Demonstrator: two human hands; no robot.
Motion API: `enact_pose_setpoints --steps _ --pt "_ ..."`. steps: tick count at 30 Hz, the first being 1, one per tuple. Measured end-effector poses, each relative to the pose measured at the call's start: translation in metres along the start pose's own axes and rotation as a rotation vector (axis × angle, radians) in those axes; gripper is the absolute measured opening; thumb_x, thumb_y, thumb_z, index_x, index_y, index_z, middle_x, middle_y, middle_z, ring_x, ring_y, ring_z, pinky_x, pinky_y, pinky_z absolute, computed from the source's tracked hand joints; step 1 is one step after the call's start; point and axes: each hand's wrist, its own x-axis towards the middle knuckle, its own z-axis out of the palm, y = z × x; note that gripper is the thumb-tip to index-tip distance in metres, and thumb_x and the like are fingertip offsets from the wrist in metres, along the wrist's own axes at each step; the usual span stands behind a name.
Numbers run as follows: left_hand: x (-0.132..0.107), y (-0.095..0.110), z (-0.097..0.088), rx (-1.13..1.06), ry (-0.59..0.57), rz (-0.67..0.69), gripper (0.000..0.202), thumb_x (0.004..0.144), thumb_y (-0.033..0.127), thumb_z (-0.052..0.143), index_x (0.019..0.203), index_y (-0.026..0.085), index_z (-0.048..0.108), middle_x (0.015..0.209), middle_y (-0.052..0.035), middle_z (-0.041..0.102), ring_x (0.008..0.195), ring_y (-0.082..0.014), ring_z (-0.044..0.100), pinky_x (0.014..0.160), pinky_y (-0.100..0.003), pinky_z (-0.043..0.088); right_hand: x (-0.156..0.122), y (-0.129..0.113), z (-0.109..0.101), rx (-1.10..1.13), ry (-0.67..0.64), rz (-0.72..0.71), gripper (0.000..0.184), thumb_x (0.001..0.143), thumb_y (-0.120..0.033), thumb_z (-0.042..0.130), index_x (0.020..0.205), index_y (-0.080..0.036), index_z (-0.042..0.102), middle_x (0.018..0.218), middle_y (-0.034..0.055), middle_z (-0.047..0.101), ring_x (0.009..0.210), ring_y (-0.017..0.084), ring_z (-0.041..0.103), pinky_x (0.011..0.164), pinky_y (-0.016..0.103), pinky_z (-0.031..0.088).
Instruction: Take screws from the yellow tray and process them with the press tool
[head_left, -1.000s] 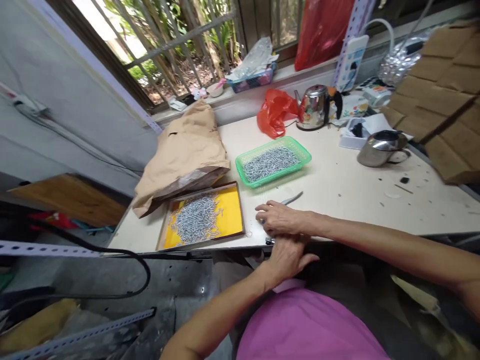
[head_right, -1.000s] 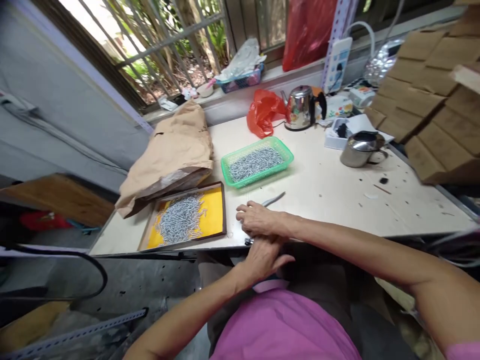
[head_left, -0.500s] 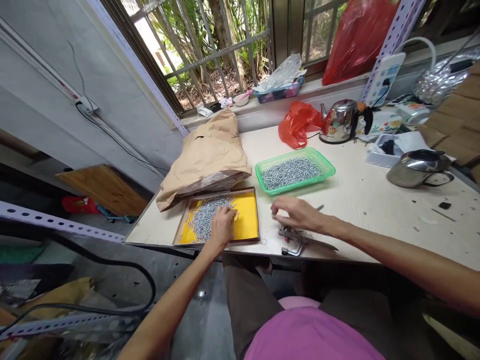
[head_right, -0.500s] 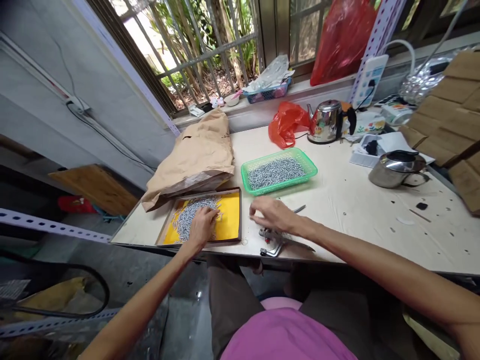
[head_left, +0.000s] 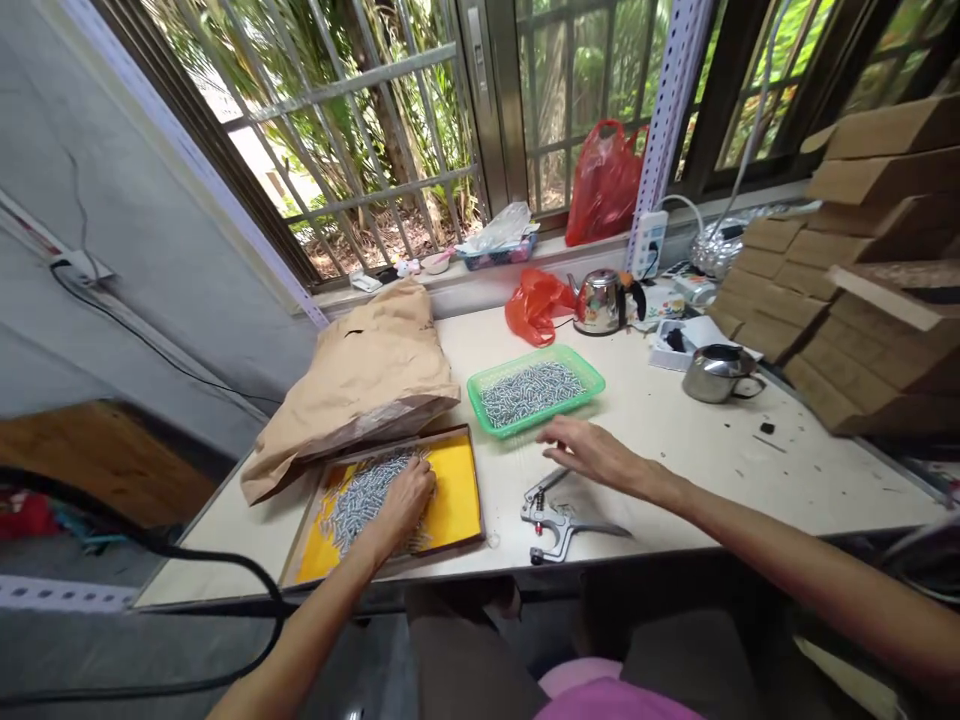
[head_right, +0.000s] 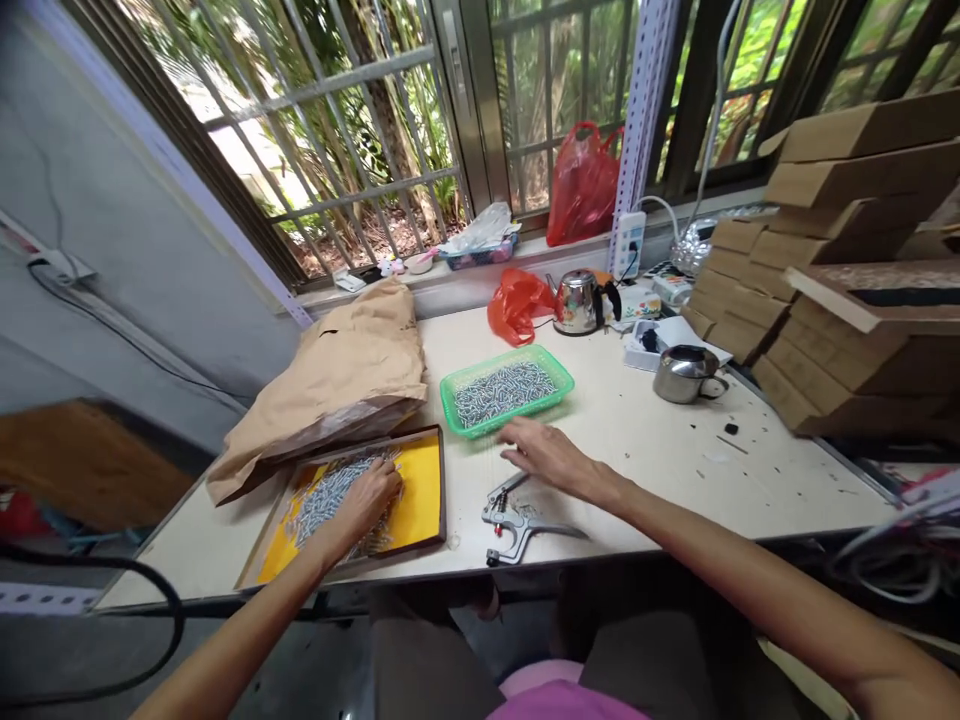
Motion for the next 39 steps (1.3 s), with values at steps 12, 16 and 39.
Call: enact_pose_setpoints --steps 12,16,39 --pt "-0.008 0.102 -0.017 -1.042 -0.059 -0.417 0.021 0.07 0.035 0.063 0.077 0.016 0.067 0.065 -0.002 0.063 0.057 -0.0132 0.055 0.056 -0.024 0.044 -0.096 -0.018 0.021 -0.109 -0.297 0.16 0.024 0.097 -0.024 0.043 0.106 -0.017 0.064 0.096 0.0076 0.057 0.079 0.015 0.057 0.067 0.025 0.041" --pt "-0.014 0.158 -0.008 -1.321 -0.206 -0.504 0.03 0.065 0.041 0.071 0.073 0.013 0.064 0.052 0.0022 0.055 0.043 -0.0081 0.047 0.042 -0.019 0.037 -0.096 -0.013 0.027 -0.116 -0.279 0.163 0.023 0.097 -0.022 0.044 0.106 -0.018 0.065 0.094 0.0068 0.058 0.078 0.015 0.057 0.066 0.024 0.039" --pt "0.012 0.157 0.005 -1.128 -0.564 -0.546 0.028 0.069 0.037 0.068 0.059 0.014 0.056 0.039 0.006 0.046 0.034 -0.0041 0.035 0.038 -0.018 0.024 -0.097 -0.009 0.031 -0.156 -0.283 0.201 0.018 0.096 -0.022 0.045 0.1 -0.018 0.063 0.094 0.0058 0.058 0.079 0.015 0.056 0.064 0.023 0.037"
